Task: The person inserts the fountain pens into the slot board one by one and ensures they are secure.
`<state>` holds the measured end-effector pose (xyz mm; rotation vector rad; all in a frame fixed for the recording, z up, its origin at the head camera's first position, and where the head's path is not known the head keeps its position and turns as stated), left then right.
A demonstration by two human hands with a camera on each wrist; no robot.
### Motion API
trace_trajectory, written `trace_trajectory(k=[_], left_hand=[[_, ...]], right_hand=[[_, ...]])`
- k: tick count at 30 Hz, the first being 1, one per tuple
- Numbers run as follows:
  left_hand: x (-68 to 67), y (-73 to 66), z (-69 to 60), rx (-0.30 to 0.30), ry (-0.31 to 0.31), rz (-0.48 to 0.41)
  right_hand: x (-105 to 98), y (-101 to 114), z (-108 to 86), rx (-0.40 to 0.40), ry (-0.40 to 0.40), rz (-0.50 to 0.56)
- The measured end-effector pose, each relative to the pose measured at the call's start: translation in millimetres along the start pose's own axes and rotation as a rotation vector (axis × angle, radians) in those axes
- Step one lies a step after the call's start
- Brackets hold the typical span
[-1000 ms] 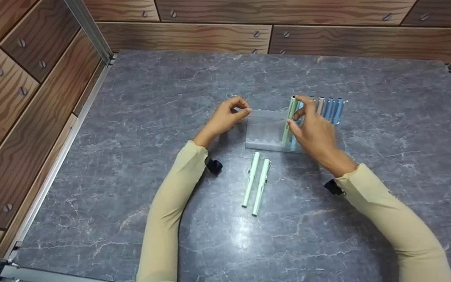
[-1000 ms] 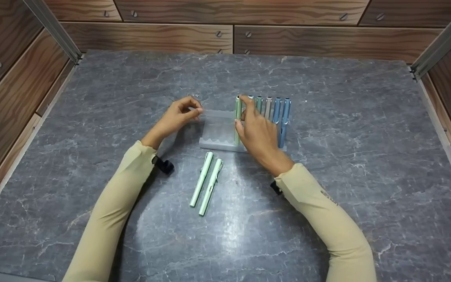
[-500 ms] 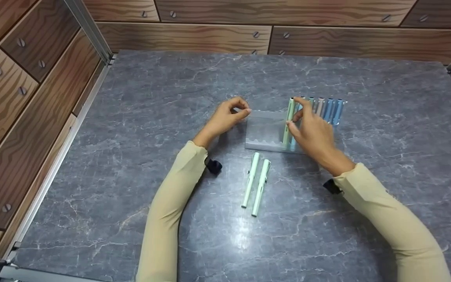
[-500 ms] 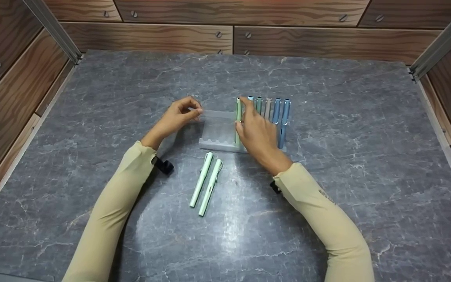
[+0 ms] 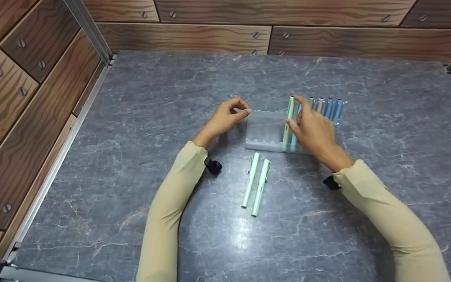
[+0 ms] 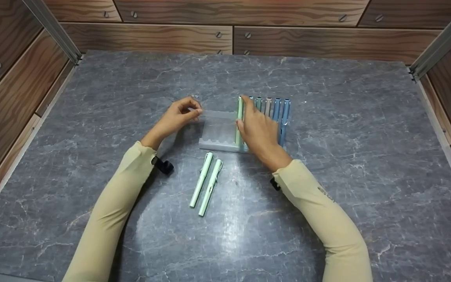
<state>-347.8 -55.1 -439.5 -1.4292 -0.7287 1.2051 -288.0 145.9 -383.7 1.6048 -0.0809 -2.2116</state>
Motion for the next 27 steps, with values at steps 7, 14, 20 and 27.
trace_trajectory(k=[7,14,20,27], left_hand=[[1.0,1.3,0.0,-0.016,0.006,-0.021],[1.0,1.7,-0.7,-0.022,0.021,-0.009],[1.1,0.0,-0.8,-0.013,0.018,-0.002],[0.9,0.7,-0.3,-0.009,0.013,-0.011]], right_hand=[[1.8,-0.6,0.7,0.006,0.022,-0.014],[2.4,-0.4,-0.5,0.007,0.029,-0.012],[0.5,1.7,-5.8,-0.008,0.032,0.007],[-1.8,9.2,-19.6,-0.048,0.034,0.034]])
Point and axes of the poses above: each hand's wrist, its own z-axis towards the middle knuckle, its own x-axis out of the palm, y = z × x, the point moved 8 cm from there along z, towards the middle knuckle, and after that the axes turned 5 degrees about -z, right-handed, at the moved point
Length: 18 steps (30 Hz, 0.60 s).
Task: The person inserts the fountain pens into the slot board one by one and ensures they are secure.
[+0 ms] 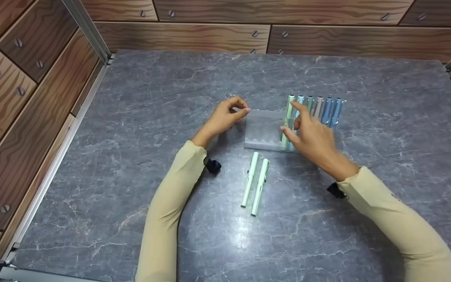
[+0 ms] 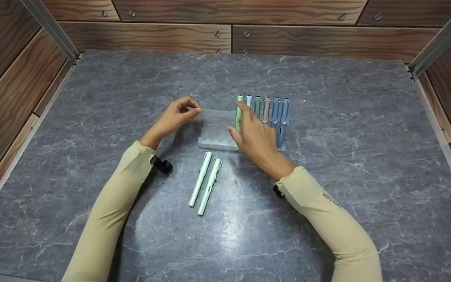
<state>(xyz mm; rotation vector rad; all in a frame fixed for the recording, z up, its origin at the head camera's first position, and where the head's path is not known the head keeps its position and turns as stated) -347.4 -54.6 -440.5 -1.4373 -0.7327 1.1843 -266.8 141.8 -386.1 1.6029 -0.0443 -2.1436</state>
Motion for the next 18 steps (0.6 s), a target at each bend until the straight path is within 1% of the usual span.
trace_trajectory(k=[4,14,18], left_hand=[[0.0,0.4,0.4,0.002,0.002,-0.005],[0.4,-0.4,0.1,0.008,0.006,-0.017],[0.8,0.3,0.2,0.01,0.009,-0.01]], right_hand=[[3.7,1.6,-6.3,0.015,0.041,0.071],[16.3,9.7,-21.5,-0.008,0.143,0.206],[26.5,11.0,-28.0,0.006,0.221,0.275]])
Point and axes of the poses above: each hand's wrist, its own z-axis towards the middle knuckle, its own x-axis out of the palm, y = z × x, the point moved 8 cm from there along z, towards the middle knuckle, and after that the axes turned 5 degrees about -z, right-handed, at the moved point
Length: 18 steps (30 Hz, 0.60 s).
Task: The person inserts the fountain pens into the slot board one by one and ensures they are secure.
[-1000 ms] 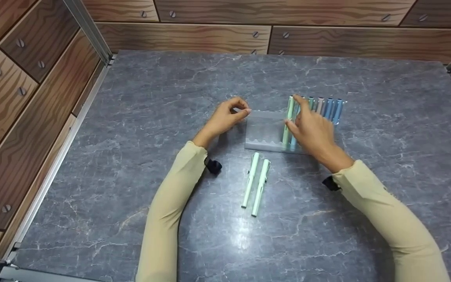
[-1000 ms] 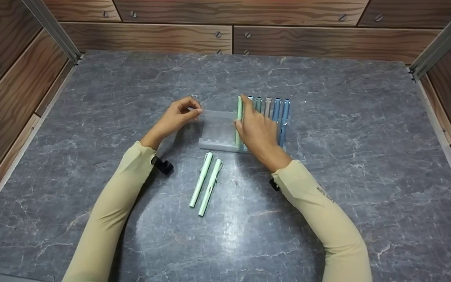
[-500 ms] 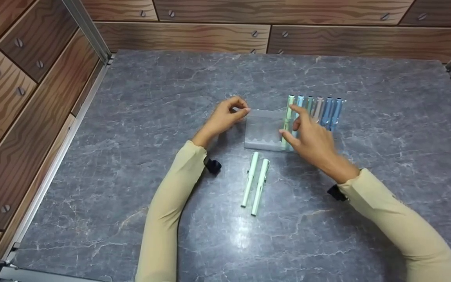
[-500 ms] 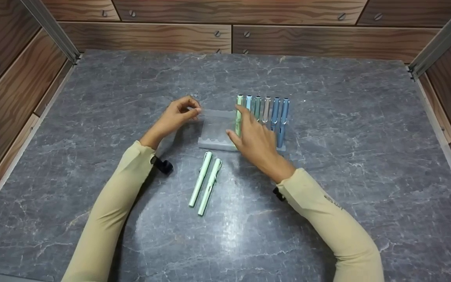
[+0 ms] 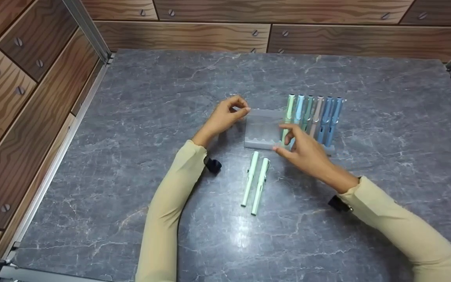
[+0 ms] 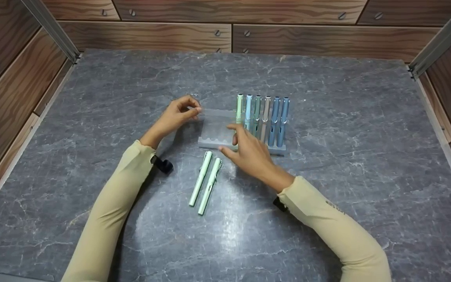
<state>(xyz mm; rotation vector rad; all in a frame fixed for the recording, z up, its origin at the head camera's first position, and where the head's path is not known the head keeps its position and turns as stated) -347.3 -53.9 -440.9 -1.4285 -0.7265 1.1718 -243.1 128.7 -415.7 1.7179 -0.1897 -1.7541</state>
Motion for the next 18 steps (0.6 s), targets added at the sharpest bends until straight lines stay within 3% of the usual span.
trace_trajectory(k=[9,18], left_hand=[[-0.4,0.7,-0.4,-0.004,-0.004,0.011],[-0.7,-0.3,-0.6,0.001,-0.008,-0.001]], right_hand=[[26.7,-11.8,-5.5,0.076,0.219,0.245],[39.6,-11.2,-11.7,0.074,0.331,0.262]])
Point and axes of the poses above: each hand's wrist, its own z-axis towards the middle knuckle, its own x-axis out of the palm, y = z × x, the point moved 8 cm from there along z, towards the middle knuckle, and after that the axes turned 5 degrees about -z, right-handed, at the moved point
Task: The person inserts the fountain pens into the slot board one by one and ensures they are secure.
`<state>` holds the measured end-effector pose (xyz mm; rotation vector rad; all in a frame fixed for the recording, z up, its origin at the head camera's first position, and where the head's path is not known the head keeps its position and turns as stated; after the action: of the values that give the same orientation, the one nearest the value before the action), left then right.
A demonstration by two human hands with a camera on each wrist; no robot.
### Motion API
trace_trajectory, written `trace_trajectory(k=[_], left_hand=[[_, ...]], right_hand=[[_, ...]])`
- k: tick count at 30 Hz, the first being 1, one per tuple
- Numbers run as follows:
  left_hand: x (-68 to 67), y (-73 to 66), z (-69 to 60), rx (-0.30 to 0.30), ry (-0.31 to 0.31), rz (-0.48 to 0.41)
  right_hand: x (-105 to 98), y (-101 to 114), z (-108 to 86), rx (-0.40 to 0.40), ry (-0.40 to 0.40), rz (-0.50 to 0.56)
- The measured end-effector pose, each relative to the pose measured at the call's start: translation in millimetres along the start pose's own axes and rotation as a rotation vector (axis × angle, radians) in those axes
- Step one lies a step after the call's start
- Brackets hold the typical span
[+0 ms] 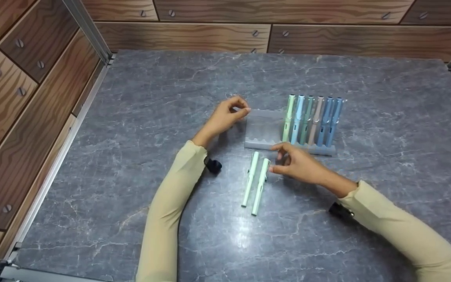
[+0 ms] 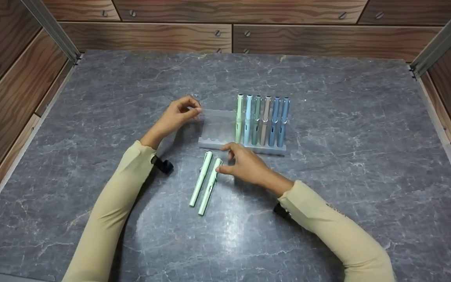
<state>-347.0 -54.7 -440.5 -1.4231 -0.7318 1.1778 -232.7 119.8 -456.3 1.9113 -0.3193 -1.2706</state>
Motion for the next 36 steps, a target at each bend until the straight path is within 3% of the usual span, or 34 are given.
trace_trajectory(k=[12,21,36], left_hand=[[0.4,0.3,-0.6,-0.011,0.0,-0.032],[0.0,-0.4,-0.8,0.001,-0.001,-0.042],[-0.1,-0.3,-0.2,0.009,-0.011,-0.04]], right_hand=[[12.8,-1.8,0.5,0.022,0.08,-0.113],[17.6,0.9,1.5,0.01,0.081,-0.271],[20.7,0.6,0.5,0.001,0.08,-0.298]])
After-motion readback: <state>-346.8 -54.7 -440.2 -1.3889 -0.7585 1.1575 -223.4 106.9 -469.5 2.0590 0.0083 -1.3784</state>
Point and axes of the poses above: each hand's wrist, its own z-axis towards the middle knuckle, its own x-axis out of the palm, y = z × x, the point moved 8 cm from there along z, towards the middle knuckle, and after that the axes turned 5 degrees about -z, right-handed, at the moved point
